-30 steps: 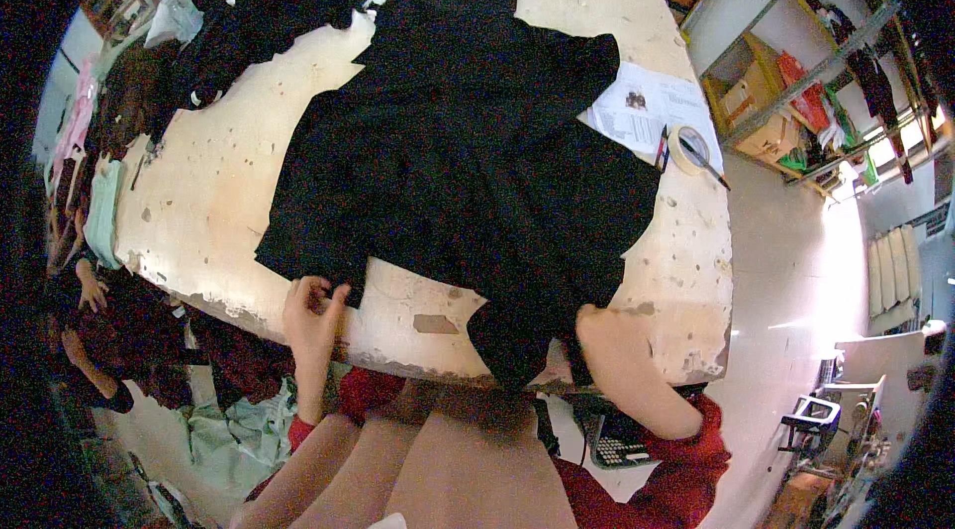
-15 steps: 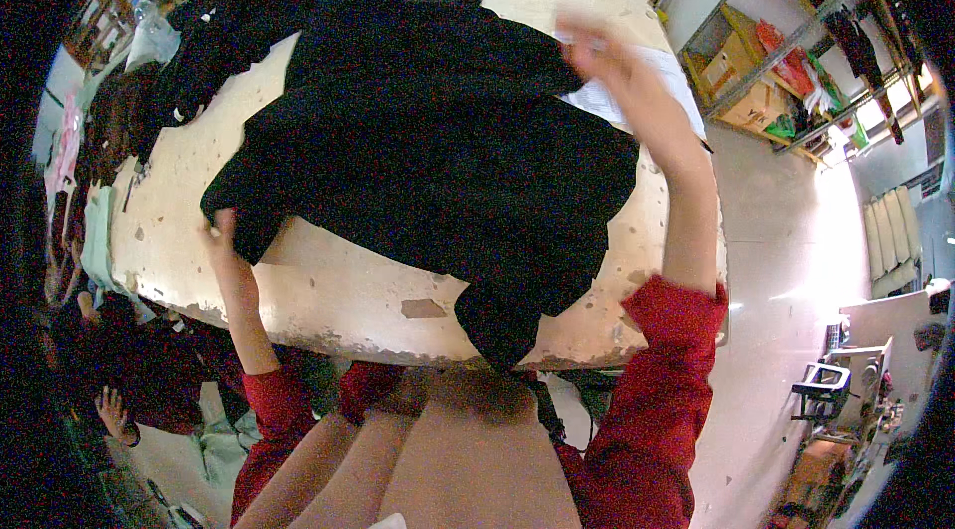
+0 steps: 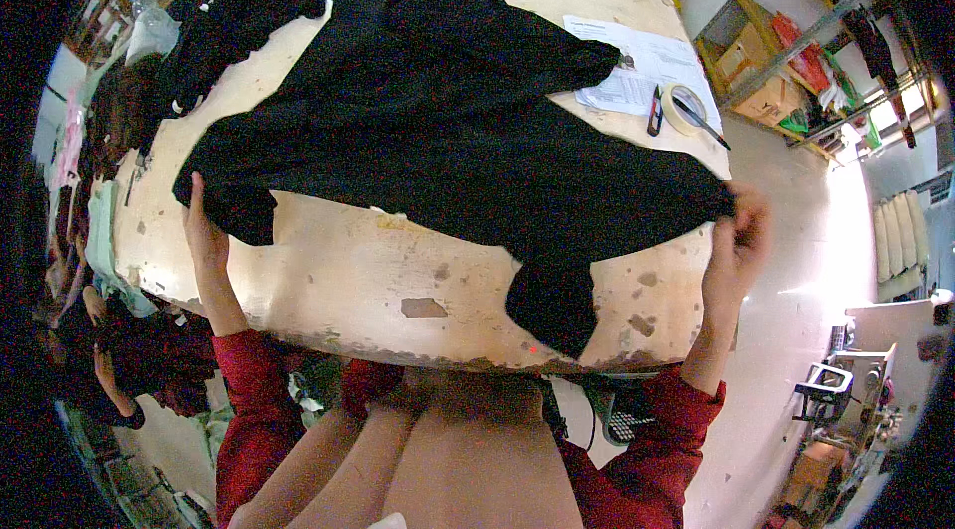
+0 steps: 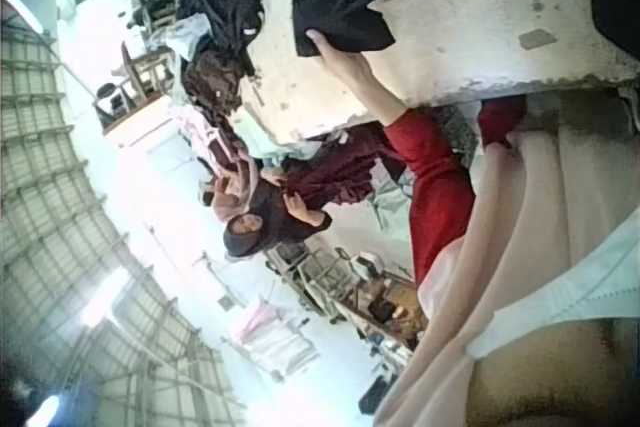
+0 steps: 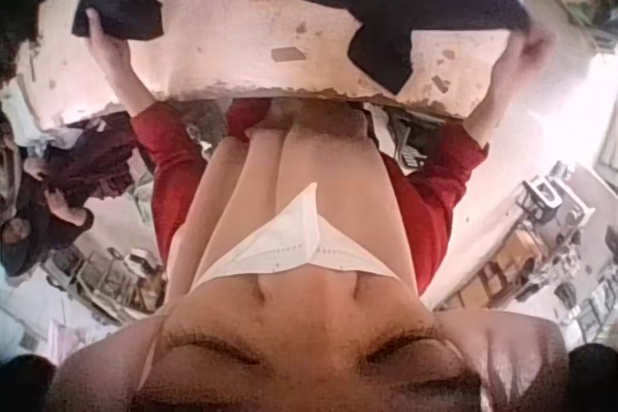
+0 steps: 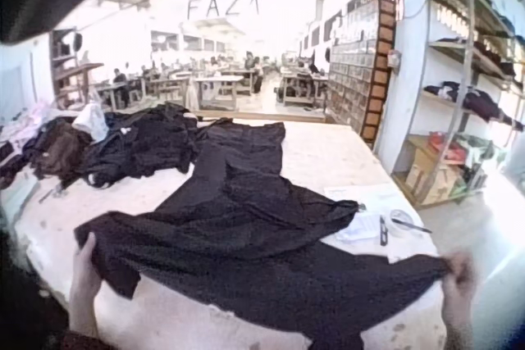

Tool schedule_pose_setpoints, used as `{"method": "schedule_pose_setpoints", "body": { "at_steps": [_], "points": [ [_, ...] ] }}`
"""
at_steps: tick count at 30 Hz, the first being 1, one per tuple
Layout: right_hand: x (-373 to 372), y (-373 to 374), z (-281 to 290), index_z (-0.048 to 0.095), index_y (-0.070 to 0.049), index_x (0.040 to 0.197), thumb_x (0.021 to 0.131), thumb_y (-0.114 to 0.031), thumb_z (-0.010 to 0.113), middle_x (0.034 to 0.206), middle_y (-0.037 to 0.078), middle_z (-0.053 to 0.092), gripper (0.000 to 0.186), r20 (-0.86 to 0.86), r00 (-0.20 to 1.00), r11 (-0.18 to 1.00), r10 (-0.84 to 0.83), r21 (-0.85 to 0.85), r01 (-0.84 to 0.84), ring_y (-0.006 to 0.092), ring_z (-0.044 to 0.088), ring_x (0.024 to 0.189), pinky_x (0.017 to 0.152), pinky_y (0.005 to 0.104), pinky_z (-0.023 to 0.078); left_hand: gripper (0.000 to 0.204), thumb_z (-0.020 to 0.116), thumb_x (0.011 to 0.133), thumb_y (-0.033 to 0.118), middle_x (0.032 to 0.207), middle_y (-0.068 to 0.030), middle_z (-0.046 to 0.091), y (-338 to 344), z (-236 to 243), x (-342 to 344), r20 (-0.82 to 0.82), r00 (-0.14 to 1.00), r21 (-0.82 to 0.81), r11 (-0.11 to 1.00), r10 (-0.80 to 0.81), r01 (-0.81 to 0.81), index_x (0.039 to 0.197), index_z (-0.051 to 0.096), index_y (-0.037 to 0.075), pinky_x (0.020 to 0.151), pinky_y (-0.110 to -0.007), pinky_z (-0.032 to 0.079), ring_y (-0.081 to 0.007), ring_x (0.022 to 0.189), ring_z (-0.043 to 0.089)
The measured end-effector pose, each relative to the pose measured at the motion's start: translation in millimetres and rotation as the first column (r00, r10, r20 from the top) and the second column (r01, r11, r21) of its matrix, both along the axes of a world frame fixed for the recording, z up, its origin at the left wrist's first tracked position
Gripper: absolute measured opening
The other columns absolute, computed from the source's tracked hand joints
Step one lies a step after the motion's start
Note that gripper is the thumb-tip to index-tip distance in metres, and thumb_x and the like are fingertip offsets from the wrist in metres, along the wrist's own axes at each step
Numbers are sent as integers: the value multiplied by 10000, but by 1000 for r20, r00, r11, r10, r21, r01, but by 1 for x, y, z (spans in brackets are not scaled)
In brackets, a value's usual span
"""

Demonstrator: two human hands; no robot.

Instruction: The person trims a black garment with scissors, then folds and smooths it on a table. They apply a piece of tape to the garment and write on it with a pen. The person continues to fold and adjust the garment, preparing it for the next step.

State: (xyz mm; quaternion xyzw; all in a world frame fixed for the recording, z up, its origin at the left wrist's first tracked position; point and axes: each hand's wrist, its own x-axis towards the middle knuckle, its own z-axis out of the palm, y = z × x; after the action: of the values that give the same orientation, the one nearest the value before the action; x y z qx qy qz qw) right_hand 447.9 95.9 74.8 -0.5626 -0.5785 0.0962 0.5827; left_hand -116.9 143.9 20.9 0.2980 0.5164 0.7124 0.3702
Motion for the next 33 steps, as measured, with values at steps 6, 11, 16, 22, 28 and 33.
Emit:
{"method": "schedule_pose_setpoints", "body": {
  "at_steps": [6, 11, 16, 22, 28, 33],
  "points": [
    [-56, -85, 34, 562, -18, 1107, 893, -200, 609, 1066, 157, 601, 284, 302, 506, 533, 808, -740, -409, 319, 588, 997, 832, 375, 485, 532, 602, 931, 283, 1307, -132, 516, -8, -23, -34, 103, 987, -68, 991, 126, -119, 1334, 434, -22, 988, -399, 438, -263, 1201, 507],
    [-46, -96, 9, 611, -7, 1080, 888, -220, 624, 1001, 149, 658, 287, -135, 609, 181, 781, -886, -428, 323, 645, 911, 792, 375, 519, 486, 587, 937, 261, 1301, -124, 532, -17, -42, -57, 73, 997, -129, 992, 19, -9, 1311, 461, -24, 988, -393, 436, -244, 1199, 518],
    [-62, -59, -19, 643, -4, 1048, 905, -112, 603, 966, 95, 672, 183, 129, 950, 735, 284, -665, -130, 145, 633, 828, 745, 261, 494, 429, 566, 944, 240, 1262, -101, 573, -25, -44, -63, 211, 973, -74, 992, -88, 106, 1287, 500, -9, 984, -375, 436, -220, 1174, 542],
    [-114, 24, -68, 640, 0, 1054, 848, -191, 685, 933, 105, 655, 285, 417, 884, 873, 209, -487, 23, 208, 626, 803, 725, 301, 491, 344, 550, 955, 212, 1227, -86, 606, -39, -66, -62, 301, 950, 33, 996, -85, 79, 1225, 552, -2, 960, -358, 458, -199, 1127, 574],
    [-68, 68, -16, 635, 11, 944, 942, -239, 577, 903, 25, 626, 256, 86, 990, 887, 111, -458, -59, 127, 546, 863, 806, 267, 435, 376, 580, 944, 233, 1197, -95, 611, -20, -31, -48, 146, 989, -26, 1000, 4, 0, 1230, 535, -6, 953, -346, 451, -207, 1092, 586],
    [-40, 86, 49, 570, -7, 1114, 933, -383, 568, 1078, 68, 599, 418, -15, 949, 942, 314, -120, -314, 176, 559, 975, 939, 311, 404, 567, 664, 884, 327, 1278, -135, 551, 65, 17, -46, 48, 981, -70, 979, -189, 192, 1294, 486, -21, 1060, -378, 343, -236, 1183, 507]
  ]
}}
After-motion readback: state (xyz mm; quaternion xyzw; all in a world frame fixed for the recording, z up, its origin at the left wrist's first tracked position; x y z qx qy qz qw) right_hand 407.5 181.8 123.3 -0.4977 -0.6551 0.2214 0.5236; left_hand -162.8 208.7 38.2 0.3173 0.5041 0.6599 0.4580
